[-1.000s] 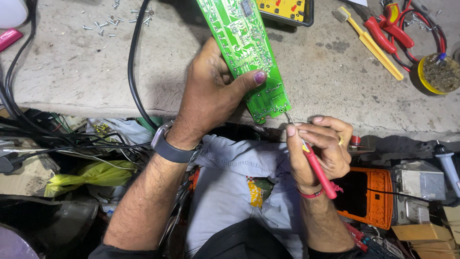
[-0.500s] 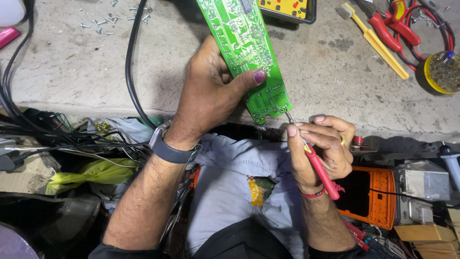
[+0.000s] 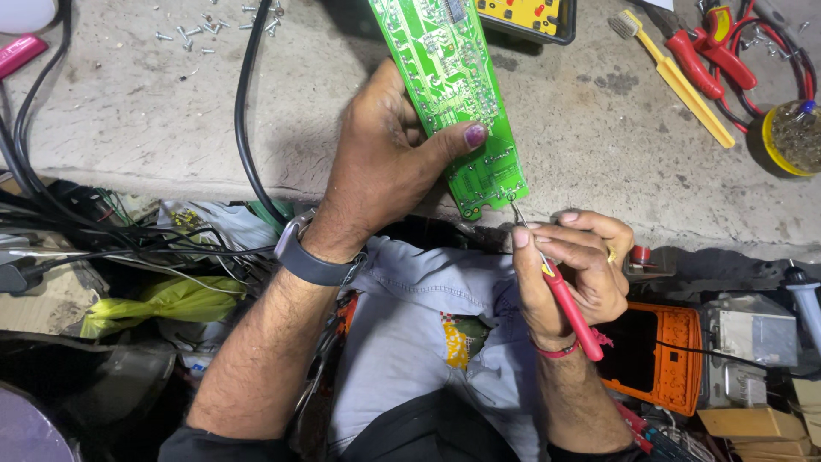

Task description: The person removes a green circuit board from a black housing and uses a red-handled screwdriver to scrape or clean solder joints on the board's surface. The person holds the board with one hand and works methodically across multiple points.

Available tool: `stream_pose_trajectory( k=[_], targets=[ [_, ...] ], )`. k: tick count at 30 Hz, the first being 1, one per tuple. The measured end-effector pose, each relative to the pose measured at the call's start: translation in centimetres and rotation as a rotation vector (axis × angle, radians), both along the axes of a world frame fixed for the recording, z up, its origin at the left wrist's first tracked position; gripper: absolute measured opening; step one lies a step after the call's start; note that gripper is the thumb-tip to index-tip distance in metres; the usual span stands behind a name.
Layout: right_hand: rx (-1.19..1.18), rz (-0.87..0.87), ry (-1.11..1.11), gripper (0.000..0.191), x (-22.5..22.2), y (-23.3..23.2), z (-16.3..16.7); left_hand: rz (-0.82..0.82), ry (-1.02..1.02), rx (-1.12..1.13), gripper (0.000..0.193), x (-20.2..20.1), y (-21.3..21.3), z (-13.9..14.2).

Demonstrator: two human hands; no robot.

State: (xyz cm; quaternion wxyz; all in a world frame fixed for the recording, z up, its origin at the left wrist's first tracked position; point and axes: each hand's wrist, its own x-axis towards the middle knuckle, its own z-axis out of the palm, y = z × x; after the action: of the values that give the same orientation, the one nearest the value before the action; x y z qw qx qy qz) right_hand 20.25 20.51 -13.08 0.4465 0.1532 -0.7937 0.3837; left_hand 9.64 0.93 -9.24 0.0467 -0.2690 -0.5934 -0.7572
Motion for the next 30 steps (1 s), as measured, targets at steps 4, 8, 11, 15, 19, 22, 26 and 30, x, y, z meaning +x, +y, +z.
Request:
stream_pose_trajectory(
  k=[4,8,11,15,19,22,26,30],
  targets=[
    [0.126,0.025,0.039,0.023,0.01,-0.04,0.15,0.005,0.021,0.005,0.036,-0.02,0.00,-0.03],
    [0.014,0.022,0.003,0.022,-0.05,-0.07,0.07,0.016,0.028,0.000,0.038,-0.01,-0.05,-0.03],
    [0.039,0.022,0.009,0.022,-0.06,-0.04,-0.05,0.002,0.027,0.023,0.038,-0.02,0.01,-0.05],
    [0.029,0.009,0.003,0.021,-0.02,0.07,-0.07,0.009,0.007,0.012,0.039,0.06,0.03,-0.04],
    [0.089,0.026,0.012,0.020,-0.01,0.12,0.02,0.000,0.024,0.025,0.039,0.09,0.00,0.01],
    [0.006,-0.022,0.000,0.022,-0.11,0.07,0.01,0.013,0.030,0.006,0.039,0.11,-0.04,0.00],
    [0.080,0.011,0.035,0.022,-0.13,0.04,-0.11,0.007,0.032,0.019,0.039,0.07,0.00,-0.08],
    [0.017,0.018,0.008,0.022,-0.03,0.14,-0.21,0.016,0.046,0.015,0.038,0.11,0.00,-0.14]
  ],
)
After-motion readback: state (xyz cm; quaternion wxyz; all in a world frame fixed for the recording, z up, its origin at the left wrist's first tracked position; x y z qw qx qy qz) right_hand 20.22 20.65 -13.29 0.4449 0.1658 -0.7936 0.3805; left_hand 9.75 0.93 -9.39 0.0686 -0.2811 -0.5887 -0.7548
